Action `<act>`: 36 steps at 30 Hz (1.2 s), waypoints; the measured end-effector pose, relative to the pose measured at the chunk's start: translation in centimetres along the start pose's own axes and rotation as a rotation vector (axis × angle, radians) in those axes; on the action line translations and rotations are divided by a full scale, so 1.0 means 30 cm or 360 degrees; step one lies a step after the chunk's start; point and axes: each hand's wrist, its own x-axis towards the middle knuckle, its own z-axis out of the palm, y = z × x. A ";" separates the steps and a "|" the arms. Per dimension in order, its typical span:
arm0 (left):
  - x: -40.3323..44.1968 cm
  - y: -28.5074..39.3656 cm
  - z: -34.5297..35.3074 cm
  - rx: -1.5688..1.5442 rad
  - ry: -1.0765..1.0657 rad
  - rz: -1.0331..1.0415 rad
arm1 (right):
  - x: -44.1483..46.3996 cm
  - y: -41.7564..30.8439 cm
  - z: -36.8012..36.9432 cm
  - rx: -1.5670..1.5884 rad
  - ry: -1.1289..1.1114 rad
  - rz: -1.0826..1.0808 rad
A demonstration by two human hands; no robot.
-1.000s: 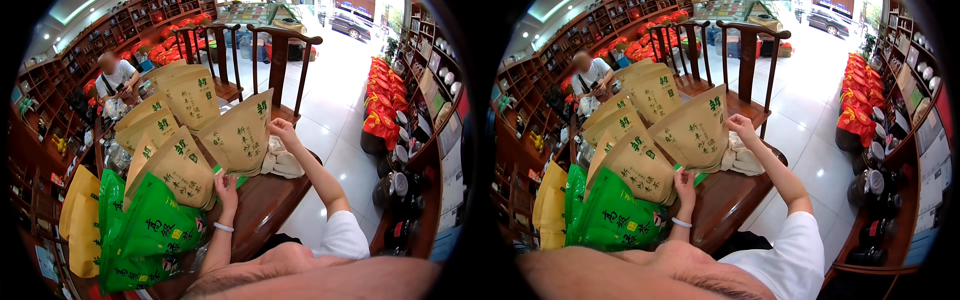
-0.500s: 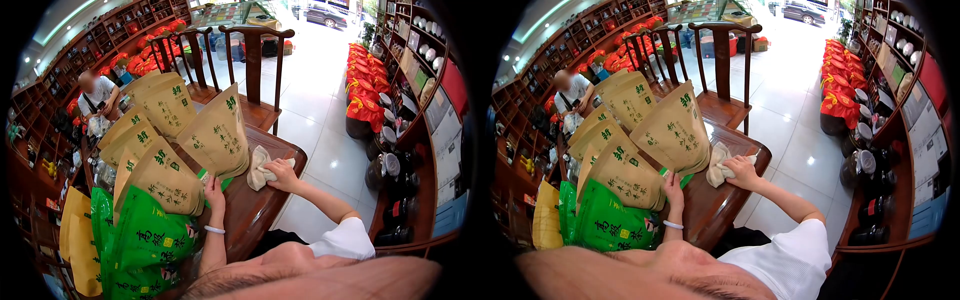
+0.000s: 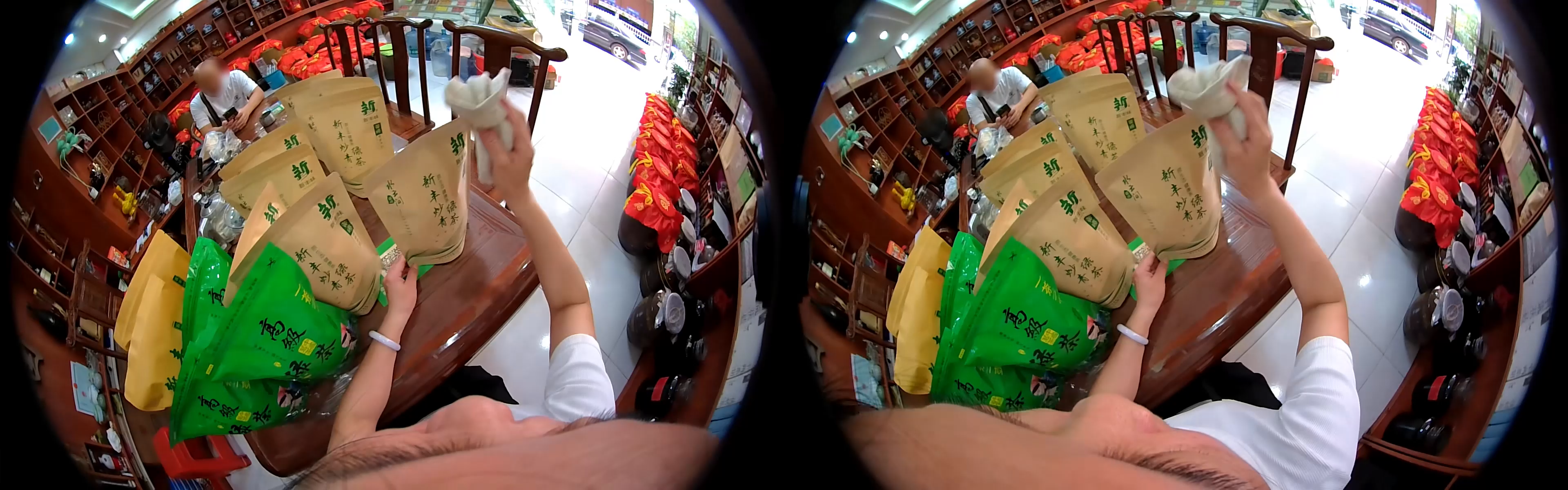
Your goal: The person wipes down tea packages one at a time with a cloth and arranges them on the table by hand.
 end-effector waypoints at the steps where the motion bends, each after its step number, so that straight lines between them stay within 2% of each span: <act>1: -0.003 0.002 -0.008 0.0218 -0.0089 -0.0030 | -0.033 0.013 0.012 -0.0214 -0.0108 -0.0184; 2: -0.004 -0.009 -0.010 0.0217 -0.0080 -0.0037 | -0.096 0.047 0.023 -0.0254 -0.0240 -0.0370; 4: 0.002 -0.055 -0.006 0.0251 -0.0027 0.0087 | -0.265 0.034 -0.012 -0.0402 -0.0595 -0.0412; 5: 0.005 -0.070 0.008 0.0247 -0.0008 0.0084 | -0.370 0.050 -0.035 -0.0199 -0.0771 -0.0297; 7: 0.008 -0.094 0.036 0.0114 0.0243 0.0272 | -0.530 0.061 -0.096 -0.0116 -0.1109 -0.0302; 8: 0.004 -0.058 0.019 0.0148 0.0137 0.0195 | -0.547 0.053 -0.120 -0.0106 -0.1122 -0.0314; 10: 0.003 -0.048 0.012 0.0238 0.0114 0.0167 | -0.540 0.003 -0.153 -0.0132 -0.1255 -0.0064; 11: -0.002 -0.043 0.011 0.0331 0.0071 0.0140 | -0.509 0.004 -0.157 -0.0123 -0.1068 -0.0104; 12: -0.003 -0.025 0.010 0.0152 0.0031 -0.0006 | -0.436 -0.013 -0.144 -0.0119 -0.0877 -0.0139; 14: -0.002 -0.025 0.014 0.0072 0.0048 0.0037 | -0.290 -0.051 -0.099 -0.0092 -0.0511 -0.0279; 17: 0.000 -0.035 0.008 0.0050 0.0048 0.0105 | -0.125 -0.122 -0.007 -0.0150 -0.0307 -0.0436; 19: 0.001 -0.019 -0.005 0.0408 -0.0089 0.0112 | -0.091 -0.132 0.049 -0.0269 -0.0358 -0.0507; 20: 0.004 -0.022 -0.005 0.0414 -0.0085 0.0117 | -0.100 -0.136 0.071 -0.0263 -0.0352 -0.0510; 22: 0.001 -0.031 0.004 0.0440 0.0138 0.0375 | -0.152 -0.128 0.101 -0.0377 -0.0684 -0.0714; 26: 0.001 -0.013 0.000 0.0489 0.0138 0.0334 | -0.437 -0.033 0.025 -0.0472 -0.1209 -0.0547; 28: 0.001 -0.012 -0.001 0.0434 0.0124 0.0606 | -0.556 0.010 -0.057 -0.0434 -0.1464 -0.0299; 29: 0.002 -0.018 -0.001 0.0434 0.0135 0.0606 | -0.554 0.016 -0.087 -0.0428 -0.1470 -0.0307; 31: -0.002 -0.039 0.009 0.0591 0.0192 0.0431 | -0.532 0.007 -0.146 -0.0566 -0.1404 -0.0036; 33: 0.001 -0.058 0.010 0.0602 0.0167 0.0425 | -0.439 0.021 -0.174 -0.0608 -0.1123 0.0055; 35: 0.005 -0.064 0.010 0.0531 0.0206 0.0394 | -0.315 0.023 -0.160 -0.0437 -0.0626 -0.0052; 36: 0.006 -0.062 0.009 0.0501 0.0188 0.0377 | -0.262 0.017 -0.152 -0.0389 -0.0498 0.0006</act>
